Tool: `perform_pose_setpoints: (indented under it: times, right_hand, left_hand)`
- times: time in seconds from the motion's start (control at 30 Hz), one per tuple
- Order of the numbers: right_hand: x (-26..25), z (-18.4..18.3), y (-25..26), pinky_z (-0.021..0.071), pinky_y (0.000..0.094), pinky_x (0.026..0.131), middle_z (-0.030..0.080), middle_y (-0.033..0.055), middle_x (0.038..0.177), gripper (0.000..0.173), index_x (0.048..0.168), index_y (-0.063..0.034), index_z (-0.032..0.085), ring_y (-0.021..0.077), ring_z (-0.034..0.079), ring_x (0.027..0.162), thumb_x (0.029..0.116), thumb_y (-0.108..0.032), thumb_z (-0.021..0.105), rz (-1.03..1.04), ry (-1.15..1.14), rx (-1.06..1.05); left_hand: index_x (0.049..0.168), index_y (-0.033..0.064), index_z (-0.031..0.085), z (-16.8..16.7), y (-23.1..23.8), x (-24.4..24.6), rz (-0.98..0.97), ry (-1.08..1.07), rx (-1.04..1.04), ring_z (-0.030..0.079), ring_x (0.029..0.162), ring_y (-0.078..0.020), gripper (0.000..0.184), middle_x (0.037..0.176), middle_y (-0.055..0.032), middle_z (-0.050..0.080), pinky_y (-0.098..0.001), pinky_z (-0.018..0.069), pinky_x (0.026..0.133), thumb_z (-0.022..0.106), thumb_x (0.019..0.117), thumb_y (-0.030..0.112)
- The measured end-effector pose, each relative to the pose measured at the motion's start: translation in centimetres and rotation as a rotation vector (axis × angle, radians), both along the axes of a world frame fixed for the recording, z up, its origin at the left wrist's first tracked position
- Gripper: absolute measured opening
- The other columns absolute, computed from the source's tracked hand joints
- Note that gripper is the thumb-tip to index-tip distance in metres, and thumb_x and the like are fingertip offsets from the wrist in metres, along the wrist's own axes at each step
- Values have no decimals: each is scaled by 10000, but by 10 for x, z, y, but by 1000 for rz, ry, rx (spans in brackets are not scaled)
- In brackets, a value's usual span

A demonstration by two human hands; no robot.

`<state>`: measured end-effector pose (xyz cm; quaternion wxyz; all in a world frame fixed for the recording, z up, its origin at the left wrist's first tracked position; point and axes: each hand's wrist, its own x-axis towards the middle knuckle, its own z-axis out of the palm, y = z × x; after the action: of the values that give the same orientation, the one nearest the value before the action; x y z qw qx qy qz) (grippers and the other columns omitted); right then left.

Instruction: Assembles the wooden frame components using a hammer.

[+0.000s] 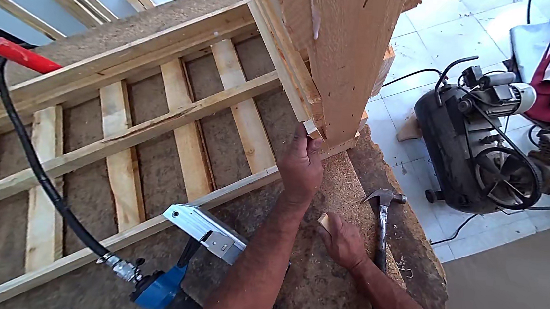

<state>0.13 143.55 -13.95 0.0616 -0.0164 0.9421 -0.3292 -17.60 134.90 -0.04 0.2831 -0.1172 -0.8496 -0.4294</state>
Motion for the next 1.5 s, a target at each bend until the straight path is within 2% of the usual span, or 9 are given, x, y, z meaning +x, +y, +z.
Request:
perform_pose_setpoints:
  times: [0.17, 0.3, 0.4, 0.6, 0.67, 0.77, 0.9, 1.37, 1.5]
  right_hand:
    - [1, 2, -1, 613, 434, 658, 747, 72, 1010, 546, 1283, -111, 644, 234, 742, 789, 1035, -560, 457, 1, 7, -3]
    - [-2, 8, 0, 615, 464, 692, 744, 97, 1018, 559, 1298, -98, 634, 264, 745, 821, 1037, -560, 457, 9, -40, -16]
    - [-1, 7, -1, 612, 455, 694, 740, 93, 1033, 563, 1309, -105, 625, 257, 742, 824, 1040, -563, 441, 20, -48, -8]
    - [3, 1, -5, 616, 442, 690, 748, 81, 1029, 593, 1278, -96, 654, 236, 745, 830, 1035, -587, 429, -12, 10, 33]
    - [5, 4, -7, 616, 448, 696, 747, 85, 1044, 590, 1286, -97, 649, 243, 747, 839, 1030, -586, 441, -19, -4, 32]
    - [1, 6, -5, 617, 454, 704, 748, 85, 1059, 584, 1292, -99, 648, 251, 748, 843, 1028, -579, 447, -28, -9, 41]
    - [3, 5, -6, 617, 457, 708, 747, 86, 1059, 588, 1293, -104, 643, 252, 749, 848, 1026, -583, 434, -24, -29, 56]
    - [-1, 4, -1, 613, 465, 737, 736, 85, 1100, 630, 1342, -130, 612, 256, 743, 887, 1020, -630, 403, -17, -75, 9]
    - [1, 5, -1, 611, 470, 756, 735, 85, 1139, 660, 1403, -130, 569, 255, 744, 908, 1014, -636, 398, -26, -104, -20]
  left_hand:
    - [1365, -50, 602, 2, -2, 0, 8, -8, -49, 728, 830, -106, 406, 972, -118, 755, -289, 613, 785, 633, 1025, 170]
    - [1351, -31, 612, 16, -2, -3, 37, -122, -143, 746, 854, -182, 379, 978, -138, 760, -371, 616, 806, 614, 1033, 174]
    - [1338, -43, 625, 10, -6, -3, 13, -53, -125, 730, 802, -164, 384, 931, -130, 755, -339, 609, 765, 634, 1024, 178]
    - [1371, -46, 603, 6, -9, 2, -56, -95, 15, 752, 910, -164, 416, 1049, -158, 759, -344, 619, 856, 654, 1006, 146]
    - [1423, -12, 568, 25, -17, 9, -92, -186, 133, 738, 997, -143, 444, 1156, -131, 742, -357, 613, 925, 644, 1022, 161]
    - [1374, -54, 558, 89, -27, 11, -181, -6, 358, 727, 1049, -165, 406, 1177, -103, 726, -389, 622, 957, 639, 1017, 121]
    - [1379, -85, 530, 154, -22, 5, -301, 114, 308, 728, 1025, -156, 418, 1173, -112, 716, -354, 629, 938, 637, 1017, 95]
    - [1411, -13, 574, 157, -9, -4, -133, 45, 50, 717, 1000, -42, 446, 1144, -65, 749, -241, 603, 917, 644, 1023, 194]
    - [1397, -53, 538, 149, -24, 0, -315, 7, 316, 732, 1024, -187, 419, 1163, -106, 731, -402, 635, 924, 631, 1011, 82]
